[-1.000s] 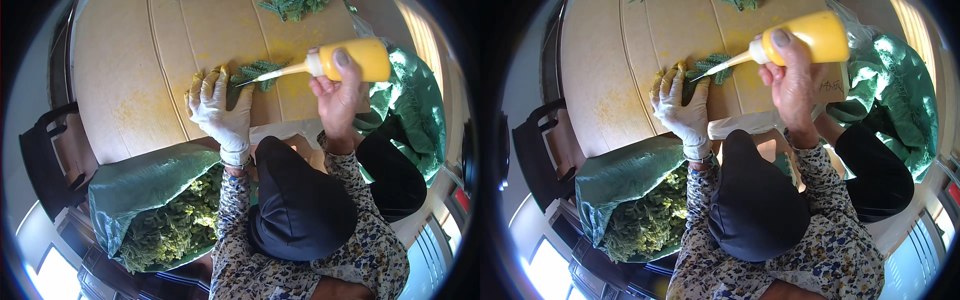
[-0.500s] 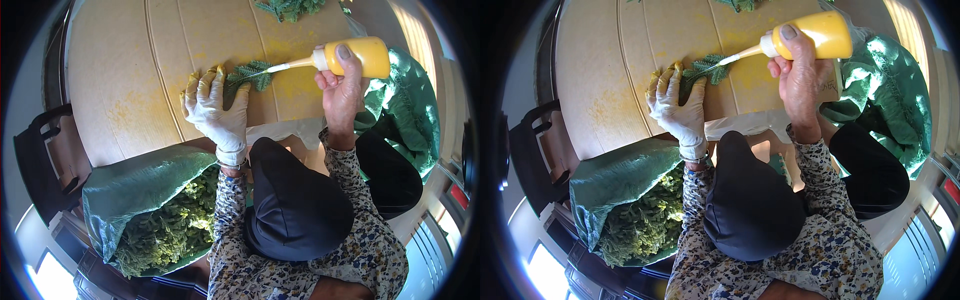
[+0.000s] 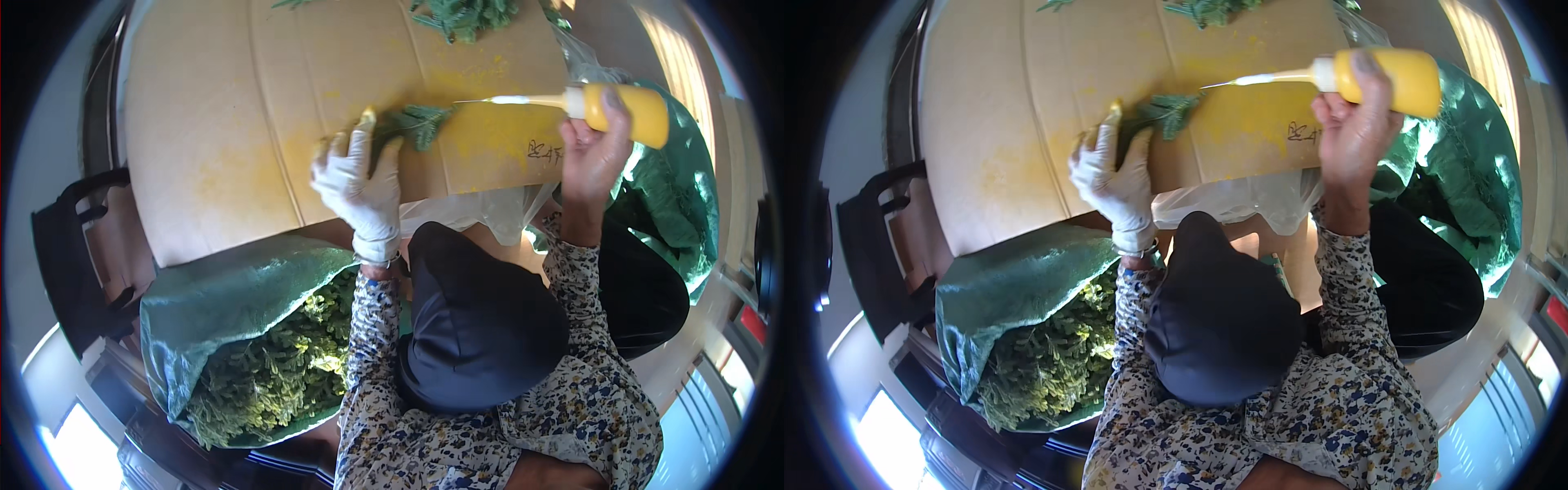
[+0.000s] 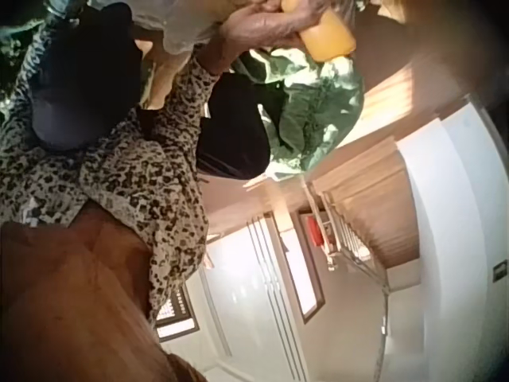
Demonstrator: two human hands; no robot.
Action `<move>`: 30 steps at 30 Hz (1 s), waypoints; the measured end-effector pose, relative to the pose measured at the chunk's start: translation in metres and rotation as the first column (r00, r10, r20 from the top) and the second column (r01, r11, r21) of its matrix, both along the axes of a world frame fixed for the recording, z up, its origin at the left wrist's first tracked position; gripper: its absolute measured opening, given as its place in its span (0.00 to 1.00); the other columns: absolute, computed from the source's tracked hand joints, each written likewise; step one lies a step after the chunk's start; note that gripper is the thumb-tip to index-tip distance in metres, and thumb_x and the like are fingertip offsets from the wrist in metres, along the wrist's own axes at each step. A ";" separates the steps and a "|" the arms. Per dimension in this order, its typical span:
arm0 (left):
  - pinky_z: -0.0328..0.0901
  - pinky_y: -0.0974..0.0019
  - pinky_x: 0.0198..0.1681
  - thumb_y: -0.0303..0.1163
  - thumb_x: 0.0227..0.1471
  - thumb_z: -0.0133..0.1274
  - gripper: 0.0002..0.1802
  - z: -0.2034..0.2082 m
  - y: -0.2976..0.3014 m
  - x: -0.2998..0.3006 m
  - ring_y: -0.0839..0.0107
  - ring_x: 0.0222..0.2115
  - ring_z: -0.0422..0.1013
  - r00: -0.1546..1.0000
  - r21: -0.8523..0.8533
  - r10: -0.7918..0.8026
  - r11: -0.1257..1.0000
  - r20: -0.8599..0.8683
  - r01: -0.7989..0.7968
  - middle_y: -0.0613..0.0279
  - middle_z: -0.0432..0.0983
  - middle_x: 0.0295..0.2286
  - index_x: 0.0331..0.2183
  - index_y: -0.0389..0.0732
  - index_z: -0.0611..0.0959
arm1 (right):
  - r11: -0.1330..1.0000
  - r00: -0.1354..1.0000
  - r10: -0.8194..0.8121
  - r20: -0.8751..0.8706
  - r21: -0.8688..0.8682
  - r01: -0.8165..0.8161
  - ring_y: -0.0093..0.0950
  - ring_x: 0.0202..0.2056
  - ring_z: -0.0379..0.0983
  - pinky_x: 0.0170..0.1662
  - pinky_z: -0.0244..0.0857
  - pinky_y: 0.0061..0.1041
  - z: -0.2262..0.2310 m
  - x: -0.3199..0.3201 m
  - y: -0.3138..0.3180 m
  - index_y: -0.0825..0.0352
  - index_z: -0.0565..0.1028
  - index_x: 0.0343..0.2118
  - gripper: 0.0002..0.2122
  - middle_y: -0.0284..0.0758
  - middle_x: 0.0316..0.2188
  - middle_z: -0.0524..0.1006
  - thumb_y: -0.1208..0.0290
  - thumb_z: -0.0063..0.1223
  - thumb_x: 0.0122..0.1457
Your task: Applying glue to small green sprigs and attaching them to a cardboard surface
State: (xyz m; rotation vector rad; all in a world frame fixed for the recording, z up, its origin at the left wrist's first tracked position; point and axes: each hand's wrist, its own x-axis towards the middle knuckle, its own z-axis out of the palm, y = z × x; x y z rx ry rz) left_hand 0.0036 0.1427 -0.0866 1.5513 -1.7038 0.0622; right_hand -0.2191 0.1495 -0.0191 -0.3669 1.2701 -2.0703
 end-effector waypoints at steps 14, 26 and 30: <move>0.68 0.71 0.39 0.21 0.39 0.59 0.13 0.107 0.210 0.194 0.74 0.35 0.72 0.777 -0.060 0.605 0.781 -0.173 -0.622 0.63 0.79 0.31 0.33 0.39 0.84 | 0.852 0.855 0.469 0.220 -0.366 -0.373 0.16 0.17 0.48 0.21 0.43 0.16 0.026 0.001 0.051 0.76 0.68 0.32 0.10 0.29 0.19 0.60 0.73 0.50 0.55; 0.57 0.58 0.53 0.34 0.50 0.52 0.30 0.160 0.347 0.401 0.55 0.53 0.61 0.143 -0.287 0.975 0.188 0.173 -0.939 0.51 0.67 0.50 0.55 0.41 0.66 | 0.779 0.788 0.583 0.198 -0.413 -0.473 0.16 0.18 0.50 0.22 0.45 0.15 0.040 0.028 0.064 0.71 0.66 0.30 0.09 0.29 0.21 0.62 0.70 0.50 0.56; 0.44 0.46 0.57 0.46 0.52 0.48 0.29 0.131 0.330 0.387 0.57 0.59 0.49 0.072 -0.255 0.607 0.435 0.792 -0.864 0.55 0.62 0.54 0.55 0.49 0.68 | 0.762 0.724 0.629 0.284 -0.411 -0.501 0.16 0.18 0.52 0.21 0.48 0.15 0.046 0.025 0.065 0.71 0.67 0.34 0.11 0.29 0.22 0.64 0.65 0.47 0.58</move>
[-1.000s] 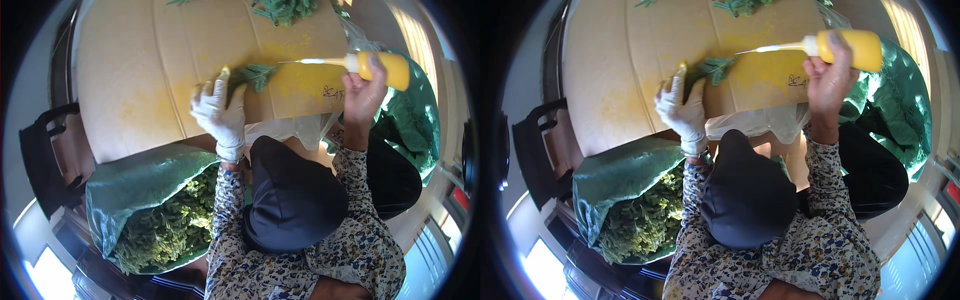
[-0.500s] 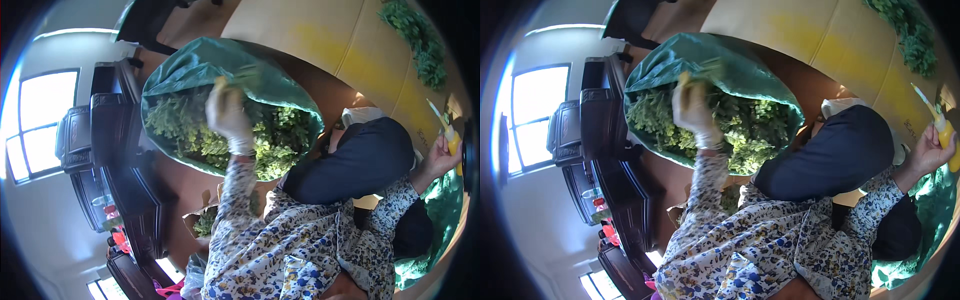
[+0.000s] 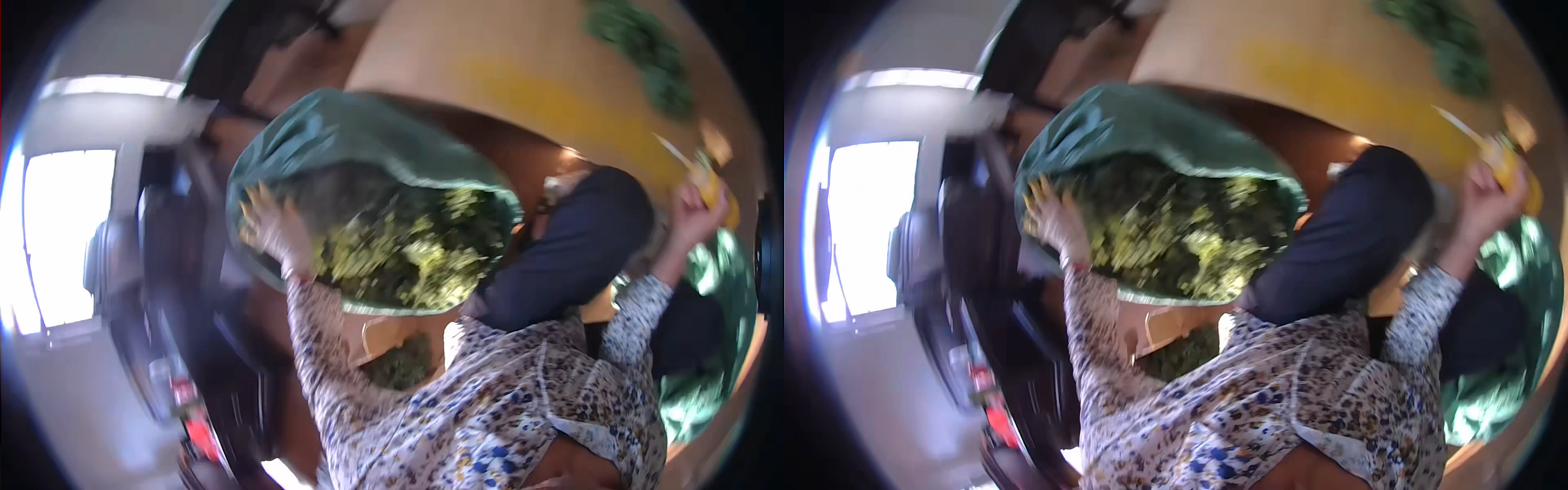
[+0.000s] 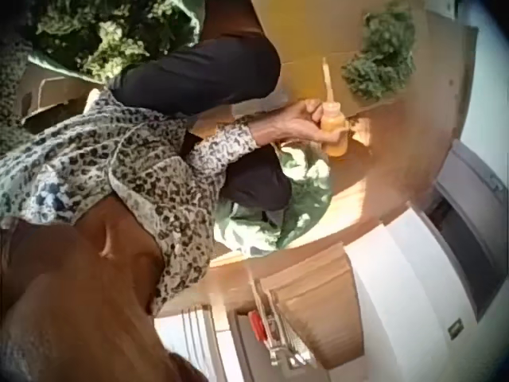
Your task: Applying glue to small green sprigs and attaching them to a cardboard surface
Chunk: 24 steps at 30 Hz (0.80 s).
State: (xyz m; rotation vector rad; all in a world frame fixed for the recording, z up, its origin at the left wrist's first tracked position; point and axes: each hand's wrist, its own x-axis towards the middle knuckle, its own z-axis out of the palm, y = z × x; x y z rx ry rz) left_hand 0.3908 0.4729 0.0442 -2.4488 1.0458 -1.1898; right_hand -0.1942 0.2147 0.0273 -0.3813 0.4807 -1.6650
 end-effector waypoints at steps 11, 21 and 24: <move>0.49 0.46 0.57 0.52 0.52 0.45 0.35 0.049 -0.120 -0.167 0.51 0.57 0.52 0.987 -0.078 -0.118 0.989 0.110 0.127 0.57 0.56 0.57 0.58 0.46 0.62 | 0.953 0.899 -0.259 0.354 -0.055 0.296 0.13 0.18 0.58 0.19 0.52 0.11 -0.002 -0.055 -0.045 0.64 0.68 0.36 0.15 0.33 0.28 0.73 0.57 0.51 0.56; 0.67 0.66 0.43 0.14 0.45 0.45 0.21 -0.014 -0.349 -0.332 0.67 0.39 0.73 -0.113 -0.562 -0.853 0.230 -0.509 0.794 0.60 0.77 0.37 0.38 0.45 0.83 | 0.877 0.818 -0.447 0.362 -0.003 0.481 0.12 0.13 0.55 0.15 0.52 0.11 -0.014 -0.079 -0.071 0.63 0.70 0.31 0.12 0.31 0.23 0.73 0.58 0.50 0.57; 0.67 0.70 0.40 0.21 0.47 0.49 0.16 0.001 -0.443 -0.412 0.66 0.34 0.75 -0.376 -0.737 -0.736 0.241 -0.563 0.631 0.59 0.79 0.34 0.39 0.43 0.83 | 0.919 0.805 -0.395 0.442 0.187 0.348 0.11 0.13 0.55 0.15 0.52 0.11 -0.015 -0.085 -0.076 0.63 0.70 0.32 0.11 0.32 0.24 0.73 0.59 0.50 0.57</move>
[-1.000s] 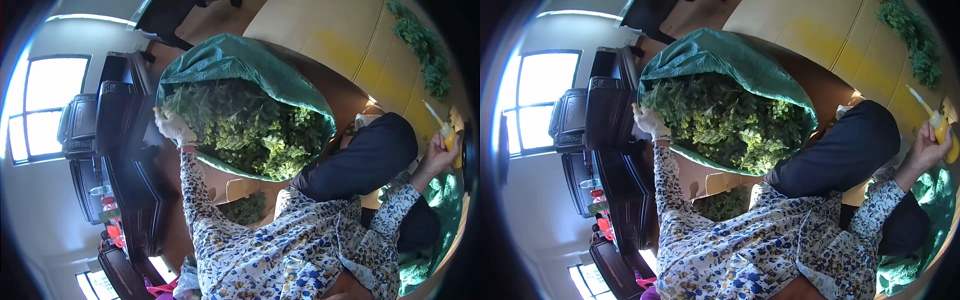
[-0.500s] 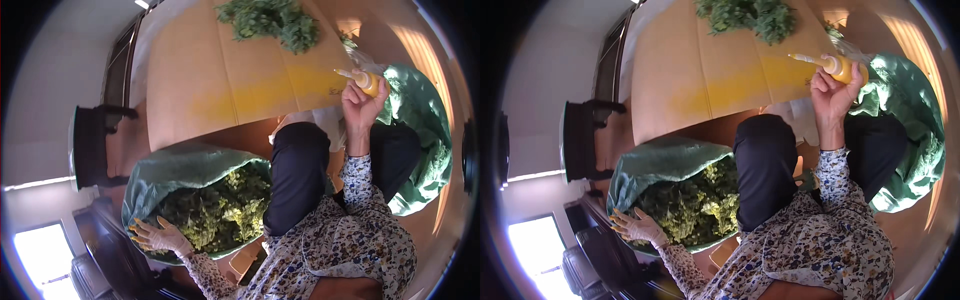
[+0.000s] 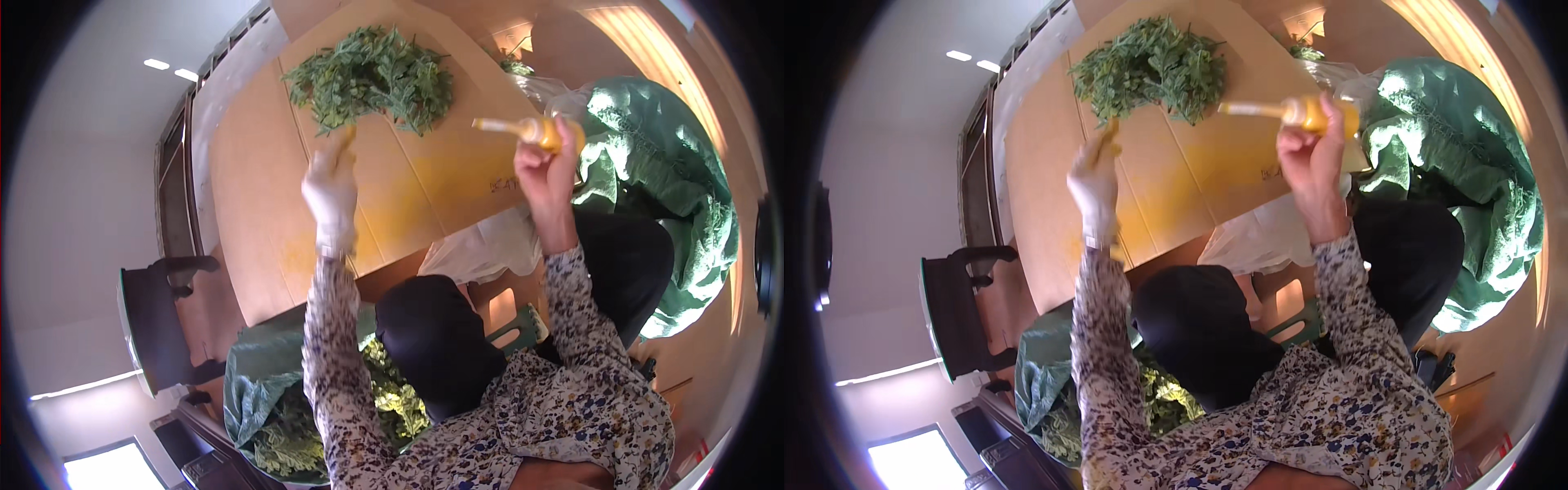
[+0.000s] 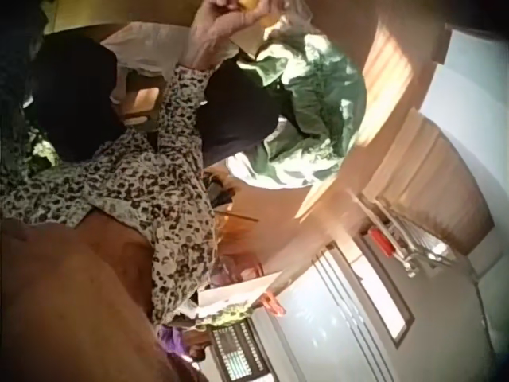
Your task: Applying glue to small green sprigs and attaching them to a cardboard surface
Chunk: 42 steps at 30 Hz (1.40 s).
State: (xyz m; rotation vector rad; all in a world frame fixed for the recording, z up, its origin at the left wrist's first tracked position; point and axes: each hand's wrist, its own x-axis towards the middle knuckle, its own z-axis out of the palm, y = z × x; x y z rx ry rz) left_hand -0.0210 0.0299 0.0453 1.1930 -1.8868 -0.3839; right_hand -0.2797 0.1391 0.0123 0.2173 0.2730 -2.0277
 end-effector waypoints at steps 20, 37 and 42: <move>0.75 0.66 0.32 0.24 0.53 0.51 0.16 -0.001 0.034 -0.003 0.64 0.32 0.76 0.748 0.260 0.249 0.960 -0.615 -0.106 0.49 0.76 0.37 0.44 0.28 0.75 | 0.999 0.995 -0.035 -0.089 0.018 0.037 0.13 0.14 0.55 0.16 0.50 0.13 -0.049 -0.016 0.033 0.61 0.68 0.35 0.09 0.30 0.24 0.71 0.62 0.48 0.57; 0.68 0.72 0.34 0.22 0.50 0.50 0.17 -0.058 0.144 0.023 0.77 0.27 0.73 0.667 0.387 0.567 0.821 -0.483 -0.418 0.58 0.79 0.28 0.44 0.37 0.78 | 0.961 0.958 0.258 -0.121 -0.064 -0.267 0.14 0.14 0.55 0.17 0.54 0.13 -0.035 0.048 0.018 0.68 0.67 0.38 0.13 0.42 0.31 0.74 0.62 0.49 0.57; 0.64 0.65 0.47 0.26 0.49 0.54 0.13 -0.072 0.095 0.062 0.66 0.43 0.69 0.850 -0.024 0.482 0.867 -0.213 -0.498 0.62 0.77 0.39 0.40 0.41 0.82 | 0.967 0.929 0.249 -0.274 0.009 -0.256 0.14 0.14 0.55 0.17 0.54 0.13 -0.031 0.067 0.006 0.66 0.69 0.37 0.12 0.42 0.32 0.75 0.62 0.49 0.58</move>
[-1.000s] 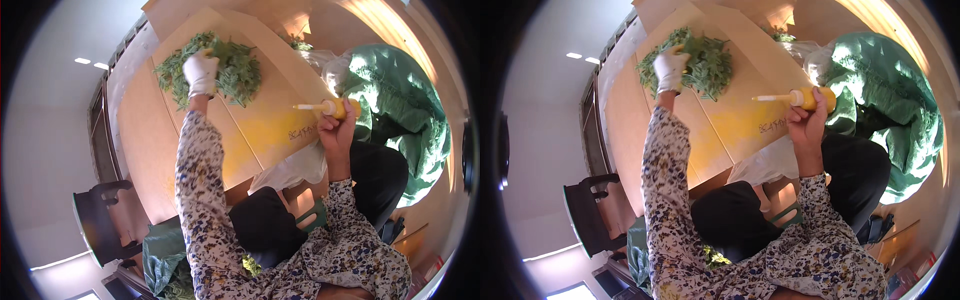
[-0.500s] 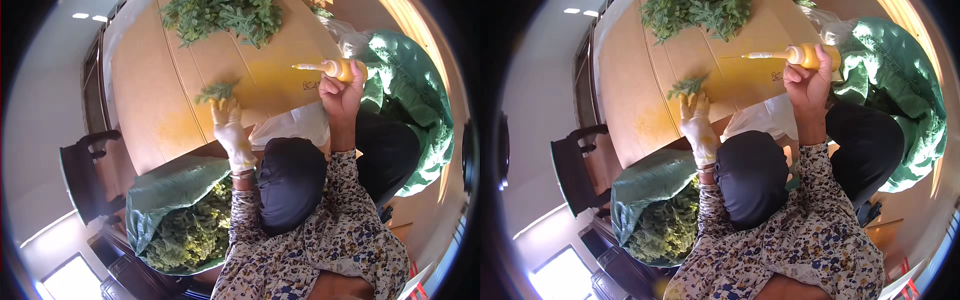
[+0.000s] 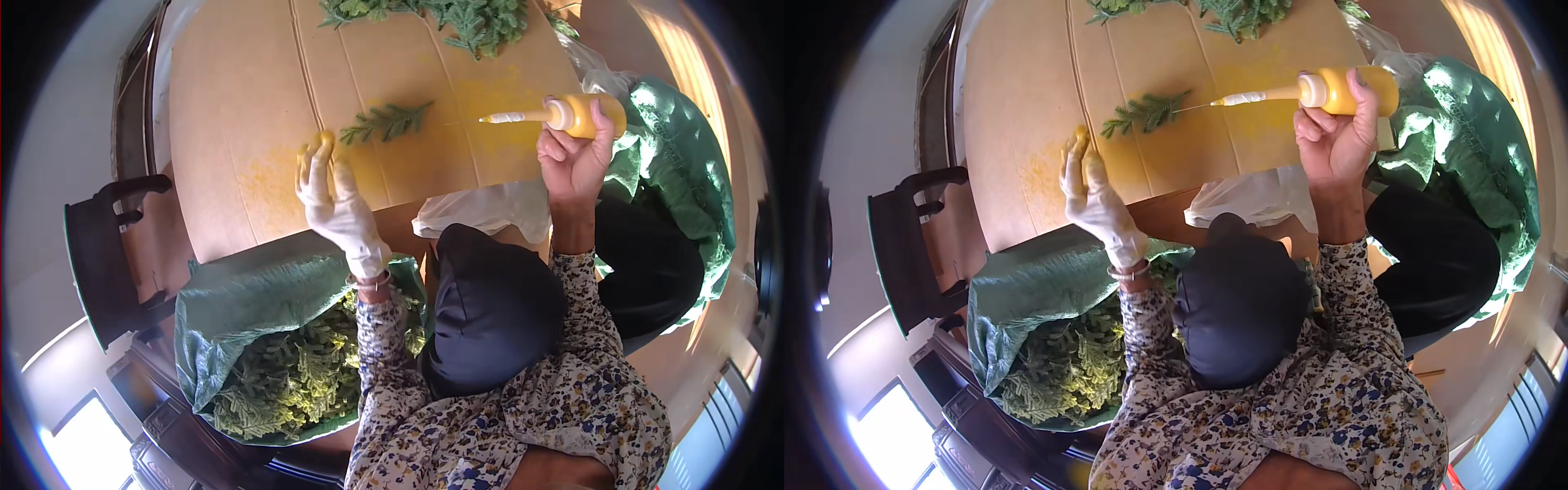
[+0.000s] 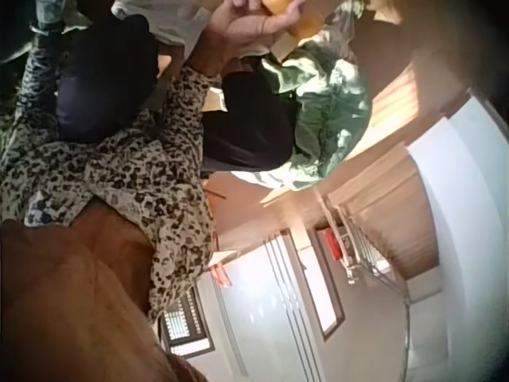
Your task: Applying glue to small green sprigs and attaching them to a cardboard surface
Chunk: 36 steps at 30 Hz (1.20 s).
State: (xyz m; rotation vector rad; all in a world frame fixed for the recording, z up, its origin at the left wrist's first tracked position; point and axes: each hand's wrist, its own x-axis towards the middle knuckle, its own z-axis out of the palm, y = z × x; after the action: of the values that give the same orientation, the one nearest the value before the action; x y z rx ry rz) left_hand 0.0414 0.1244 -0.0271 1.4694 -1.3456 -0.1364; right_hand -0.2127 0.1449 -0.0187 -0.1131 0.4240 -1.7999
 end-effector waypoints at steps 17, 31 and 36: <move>0.63 0.65 0.45 0.21 0.37 0.62 0.12 -0.023 -0.031 -0.023 0.67 0.40 0.67 0.972 0.163 0.063 0.986 -0.227 -0.026 0.61 0.78 0.34 0.31 0.38 0.84 | 0.997 0.991 0.055 -0.120 -0.050 -0.062 0.17 0.22 0.66 0.24 0.61 0.20 0.004 0.103 -0.073 0.63 0.70 0.33 0.11 0.35 0.30 0.76 0.61 0.54 0.54; 0.59 0.58 0.51 0.21 0.29 0.64 0.19 -0.034 -0.021 -0.014 0.59 0.46 0.65 0.998 0.180 0.004 0.984 -0.058 0.006 0.62 0.76 0.38 0.32 0.41 0.82 | 0.997 0.982 0.079 -0.171 0.024 -0.075 0.24 0.29 0.74 0.25 0.72 0.26 -0.024 0.127 -0.087 0.66 0.70 0.36 0.16 0.34 0.29 0.73 0.62 0.60 0.50; 0.60 0.57 0.50 0.21 0.29 0.65 0.21 -0.035 -0.018 -0.014 0.59 0.46 0.64 1.000 0.200 0.023 0.980 -0.015 -0.020 0.63 0.74 0.40 0.32 0.41 0.80 | 1.000 0.943 0.014 -0.333 0.014 -0.009 0.13 0.14 0.53 0.21 0.56 0.13 -0.001 0.094 -0.054 0.61 0.70 0.34 0.09 0.45 0.35 0.75 0.63 0.53 0.55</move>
State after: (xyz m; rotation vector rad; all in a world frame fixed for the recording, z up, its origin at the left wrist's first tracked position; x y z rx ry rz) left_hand 0.0276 0.1062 -0.0620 1.6463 -1.3323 -0.2766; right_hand -0.1187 0.0913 -0.0193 -0.4153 0.6732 -1.7694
